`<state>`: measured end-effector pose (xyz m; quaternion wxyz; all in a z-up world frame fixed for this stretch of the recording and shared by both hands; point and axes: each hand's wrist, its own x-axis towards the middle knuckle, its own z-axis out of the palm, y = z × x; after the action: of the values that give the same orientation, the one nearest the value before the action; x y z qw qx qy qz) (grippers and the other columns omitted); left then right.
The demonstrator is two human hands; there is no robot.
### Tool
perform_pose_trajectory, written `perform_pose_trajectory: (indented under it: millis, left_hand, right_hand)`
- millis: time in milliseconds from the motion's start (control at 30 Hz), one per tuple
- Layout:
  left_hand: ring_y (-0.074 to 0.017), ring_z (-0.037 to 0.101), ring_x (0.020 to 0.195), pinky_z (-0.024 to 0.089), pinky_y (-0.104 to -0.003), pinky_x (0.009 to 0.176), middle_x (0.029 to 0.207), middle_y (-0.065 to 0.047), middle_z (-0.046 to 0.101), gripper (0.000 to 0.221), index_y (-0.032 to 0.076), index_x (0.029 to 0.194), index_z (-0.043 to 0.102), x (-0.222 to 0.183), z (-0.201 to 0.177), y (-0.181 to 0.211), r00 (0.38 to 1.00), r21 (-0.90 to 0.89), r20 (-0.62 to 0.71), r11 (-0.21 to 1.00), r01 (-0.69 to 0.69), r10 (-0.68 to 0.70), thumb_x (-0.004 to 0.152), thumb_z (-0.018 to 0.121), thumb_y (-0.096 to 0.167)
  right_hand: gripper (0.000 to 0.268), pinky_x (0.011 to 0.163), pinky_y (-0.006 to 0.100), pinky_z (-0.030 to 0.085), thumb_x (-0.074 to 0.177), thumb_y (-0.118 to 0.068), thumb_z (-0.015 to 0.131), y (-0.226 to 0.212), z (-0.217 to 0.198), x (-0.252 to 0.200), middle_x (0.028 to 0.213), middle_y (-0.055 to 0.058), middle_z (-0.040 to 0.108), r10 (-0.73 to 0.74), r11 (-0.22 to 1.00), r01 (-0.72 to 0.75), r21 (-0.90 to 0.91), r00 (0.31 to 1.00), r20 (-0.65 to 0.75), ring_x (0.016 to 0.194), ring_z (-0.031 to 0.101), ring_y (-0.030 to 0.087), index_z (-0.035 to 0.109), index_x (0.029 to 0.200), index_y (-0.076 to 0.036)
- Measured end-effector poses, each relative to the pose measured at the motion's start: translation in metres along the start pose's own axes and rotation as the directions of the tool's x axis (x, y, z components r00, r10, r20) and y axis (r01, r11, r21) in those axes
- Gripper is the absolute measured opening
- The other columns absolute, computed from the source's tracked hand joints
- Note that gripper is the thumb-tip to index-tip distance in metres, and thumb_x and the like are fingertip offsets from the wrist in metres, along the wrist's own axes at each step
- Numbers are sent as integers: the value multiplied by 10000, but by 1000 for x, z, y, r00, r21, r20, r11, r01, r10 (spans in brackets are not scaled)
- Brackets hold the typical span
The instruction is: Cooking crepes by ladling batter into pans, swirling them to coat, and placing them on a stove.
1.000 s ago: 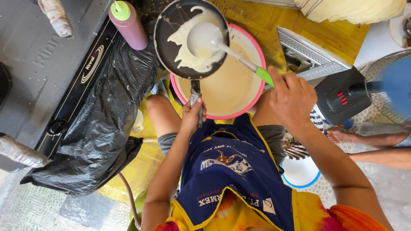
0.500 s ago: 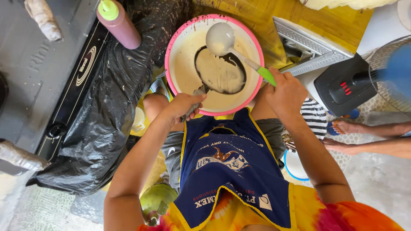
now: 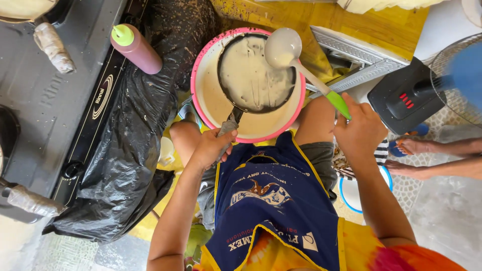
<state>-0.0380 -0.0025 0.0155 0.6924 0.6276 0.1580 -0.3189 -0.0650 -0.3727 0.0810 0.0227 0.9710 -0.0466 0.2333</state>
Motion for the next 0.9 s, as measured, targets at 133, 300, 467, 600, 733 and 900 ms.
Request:
perform_pose_trajectory:
  millis: [133,300,467,600,733,900]
  left_hand:
    - [-182,532,307,442,-281,283,501,-137,566,367,-58,878,666,3,13,-4,999,-64,47,998,-23,26,916,777,289]
    - [-174,526,297,437,-273,277,495,-133,560,361,-57,872,658,-5,24,-7,997,-155,68,987,-34,46,932,768,282]
    - [-168,520,285,430,-273,265,489,-126,559,373,-64,870,658,-1,21,-12,996,-234,44,970,-65,78,941,775,283]
    - [-170,513,281,421,-274,264,486,-132,544,355,-63,857,641,0,20,-14,996,-256,48,965,-63,78,944,766,257]
    - [-180,519,282,429,-283,267,486,-143,544,377,-67,856,640,2,23,-19,994,-252,83,966,-47,70,945,771,275]
    - [-170,515,289,427,-275,274,487,-130,533,380,-56,853,634,-5,26,-18,992,-274,113,961,-27,60,947,767,288]
  right_hand:
    - [354,685,298,564,877,-321,784,-6,25,10,886,-26,660,-30,999,26,-34,989,-143,733,696,206,793,1231,-315]
    - [363,709,364,570,908,-330,777,-20,14,20,915,0,669,-7,995,14,94,998,-69,771,711,268,784,1270,-305]
    - [387,679,314,563,852,-296,806,-10,4,14,883,-16,654,-52,998,47,-41,988,-143,727,694,226,800,1238,-283]
    - [361,683,287,555,877,-301,801,-18,-1,13,890,-29,652,-45,993,30,-115,990,-130,734,685,198,797,1238,-287]
    - [364,659,355,561,886,-317,797,-35,9,27,874,17,670,-20,1000,22,21,994,-107,712,695,266,794,1242,-243]
    - [383,687,344,560,889,-309,800,-50,7,34,913,-8,682,-8,993,9,118,1000,-13,745,708,240,782,1270,-273]
